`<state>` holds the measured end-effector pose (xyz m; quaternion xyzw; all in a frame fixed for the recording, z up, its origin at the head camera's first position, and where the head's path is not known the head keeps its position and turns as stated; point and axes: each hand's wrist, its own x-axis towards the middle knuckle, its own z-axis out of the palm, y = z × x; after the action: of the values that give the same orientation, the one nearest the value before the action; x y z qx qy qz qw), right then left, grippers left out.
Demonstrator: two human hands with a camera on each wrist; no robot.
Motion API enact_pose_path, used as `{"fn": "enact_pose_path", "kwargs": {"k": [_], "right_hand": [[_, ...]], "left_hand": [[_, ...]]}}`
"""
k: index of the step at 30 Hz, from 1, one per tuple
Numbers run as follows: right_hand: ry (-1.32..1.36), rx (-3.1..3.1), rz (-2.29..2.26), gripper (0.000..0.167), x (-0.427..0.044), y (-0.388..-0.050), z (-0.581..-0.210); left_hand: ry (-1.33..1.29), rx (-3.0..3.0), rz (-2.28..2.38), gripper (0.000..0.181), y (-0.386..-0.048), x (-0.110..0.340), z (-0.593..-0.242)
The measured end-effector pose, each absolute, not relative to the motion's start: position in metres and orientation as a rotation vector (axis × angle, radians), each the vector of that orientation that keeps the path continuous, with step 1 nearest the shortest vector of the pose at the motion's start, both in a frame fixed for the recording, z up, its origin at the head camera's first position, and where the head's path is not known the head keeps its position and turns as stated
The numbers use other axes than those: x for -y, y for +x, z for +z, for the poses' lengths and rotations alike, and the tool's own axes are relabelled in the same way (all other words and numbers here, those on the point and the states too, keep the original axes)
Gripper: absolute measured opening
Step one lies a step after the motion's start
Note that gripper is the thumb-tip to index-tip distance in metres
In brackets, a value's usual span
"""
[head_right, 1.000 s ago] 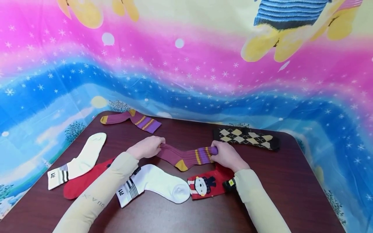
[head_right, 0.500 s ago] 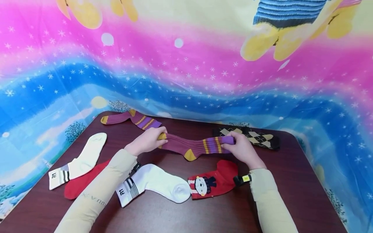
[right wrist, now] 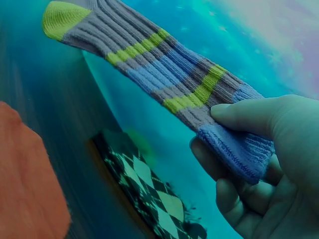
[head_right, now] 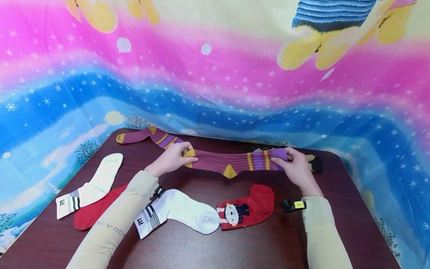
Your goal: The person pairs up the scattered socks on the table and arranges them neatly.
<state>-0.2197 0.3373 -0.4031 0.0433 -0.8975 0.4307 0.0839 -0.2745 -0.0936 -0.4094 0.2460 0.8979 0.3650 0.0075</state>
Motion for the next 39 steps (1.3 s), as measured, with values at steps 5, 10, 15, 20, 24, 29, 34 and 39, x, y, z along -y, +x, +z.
{"fn": "enact_pose_path", "kwargs": {"k": [5,10,15,20,24,29,34,39], "right_hand": [[0.066,2.638,1.322,0.042,-0.348,-0.217,-0.402],[-0.005,2.569,1.419,0.043,-0.360,-0.213,-0.402],[-0.089,2.510,1.447,0.038,-0.374,-0.208,-0.397],[-0.174,2.448,1.461,0.034,-0.388,-0.204,-0.394],[-0.281,2.410,1.453,0.030,-0.399,-0.203,-0.393],[-0.361,2.363,1.490,0.029,-0.416,-0.203,-0.393],[-0.482,2.407,1.486,0.038,-0.434,-0.201,-0.397],[-0.594,2.549,1.333,0.056,-0.449,-0.199,-0.405]], "left_hand": [[0.794,-2.760,1.230,0.018,-0.275,0.087,-0.409],[0.851,-2.676,1.336,0.012,-0.275,0.072,-0.407],[0.892,-2.645,1.381,0.010,-0.275,0.054,-0.403],[0.913,-2.625,1.421,0.011,-0.274,0.036,-0.403],[0.895,-2.623,1.444,0.011,-0.275,0.022,-0.406],[0.827,-2.626,1.455,0.012,-0.277,0.004,-0.413],[0.770,-2.590,1.486,0.013,-0.279,-0.015,-0.421],[0.725,-2.548,1.454,0.015,-0.277,-0.034,-0.428]]}}
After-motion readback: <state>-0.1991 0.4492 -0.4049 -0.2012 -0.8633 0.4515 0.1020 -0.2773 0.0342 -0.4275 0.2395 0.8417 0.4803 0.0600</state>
